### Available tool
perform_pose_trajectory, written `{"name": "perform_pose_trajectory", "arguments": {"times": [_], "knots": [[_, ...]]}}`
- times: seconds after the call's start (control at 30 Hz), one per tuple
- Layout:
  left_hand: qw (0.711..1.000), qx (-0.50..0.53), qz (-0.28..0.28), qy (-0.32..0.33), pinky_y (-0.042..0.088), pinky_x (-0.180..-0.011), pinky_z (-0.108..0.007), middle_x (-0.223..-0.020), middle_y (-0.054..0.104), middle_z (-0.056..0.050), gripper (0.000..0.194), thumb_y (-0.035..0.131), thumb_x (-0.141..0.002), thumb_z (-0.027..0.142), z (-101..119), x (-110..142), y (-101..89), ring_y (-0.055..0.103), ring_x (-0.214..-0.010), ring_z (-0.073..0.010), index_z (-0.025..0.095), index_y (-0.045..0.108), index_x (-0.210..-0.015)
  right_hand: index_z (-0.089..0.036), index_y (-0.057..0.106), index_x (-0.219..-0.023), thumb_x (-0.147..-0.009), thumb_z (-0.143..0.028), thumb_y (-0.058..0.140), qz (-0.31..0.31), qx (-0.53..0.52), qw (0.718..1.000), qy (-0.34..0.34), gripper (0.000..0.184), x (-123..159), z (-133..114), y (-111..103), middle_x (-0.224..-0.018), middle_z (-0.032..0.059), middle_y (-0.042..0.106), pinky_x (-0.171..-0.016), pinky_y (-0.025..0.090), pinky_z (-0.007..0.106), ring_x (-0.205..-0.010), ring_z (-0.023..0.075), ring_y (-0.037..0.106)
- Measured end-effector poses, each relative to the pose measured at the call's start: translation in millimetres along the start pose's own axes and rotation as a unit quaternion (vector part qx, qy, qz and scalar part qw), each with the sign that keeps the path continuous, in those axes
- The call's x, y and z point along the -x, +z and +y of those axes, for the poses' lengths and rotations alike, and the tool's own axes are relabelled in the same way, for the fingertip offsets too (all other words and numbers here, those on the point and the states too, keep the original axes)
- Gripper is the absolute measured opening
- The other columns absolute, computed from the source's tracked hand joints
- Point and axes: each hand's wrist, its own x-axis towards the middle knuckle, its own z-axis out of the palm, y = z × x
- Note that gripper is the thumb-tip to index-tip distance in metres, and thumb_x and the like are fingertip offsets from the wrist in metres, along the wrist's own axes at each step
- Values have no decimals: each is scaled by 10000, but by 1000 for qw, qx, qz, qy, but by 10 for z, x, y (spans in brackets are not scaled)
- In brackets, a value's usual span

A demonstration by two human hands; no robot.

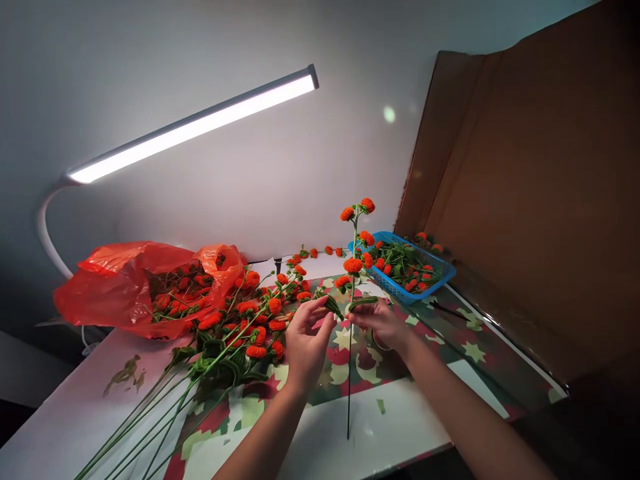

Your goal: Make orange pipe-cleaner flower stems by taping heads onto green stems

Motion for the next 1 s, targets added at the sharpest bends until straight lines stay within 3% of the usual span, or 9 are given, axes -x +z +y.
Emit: {"name": "perform_pose_trajectory", "arguments": {"times": [0.1,0.3,0.5,0.8,1.0], "knots": [[1000,-2,-14,23,551,-709,-292,-1006,620,-64,336,720,-671,276,-7,31,27,653,-833,-193,198,662,-993,-145,695,-685,-568,-356,799,-9,20,1000,2,263,18,3,16,-623,5,622,-444,327,193,-497,70,447],[994,90,6,-65,525,-726,-298,-816,690,-42,390,757,-624,248,-34,31,96,655,-780,-176,180,641,-991,-151,697,-730,-636,-343,764,-29,58,997,-32,224,45,-22,67,-653,18,648,-454,348,195,-511,76,446],[991,93,43,-90,496,-684,-275,-734,687,-29,298,777,-575,258,-37,23,102,634,-716,-156,163,680,-840,-153,698,-728,-664,-352,746,-24,72,997,-31,215,46,1,52,-666,25,645,-452,355,197,-525,85,464],[972,146,82,-168,504,-691,-281,-741,694,-34,380,830,-471,229,-74,34,124,633,-685,-138,139,698,-817,-163,718,-840,-667,-376,734,-45,78,995,-43,275,54,15,81,-699,22,656,-471,358,205,-552,97,491],[945,205,65,-246,507,-672,-224,-744,692,-29,288,815,-491,184,-111,78,127,636,-663,-103,143,690,-747,-137,716,-747,-653,-372,740,-37,97,994,-20,254,59,-37,109,-630,4,623,-456,334,203,-504,74,436]]}}
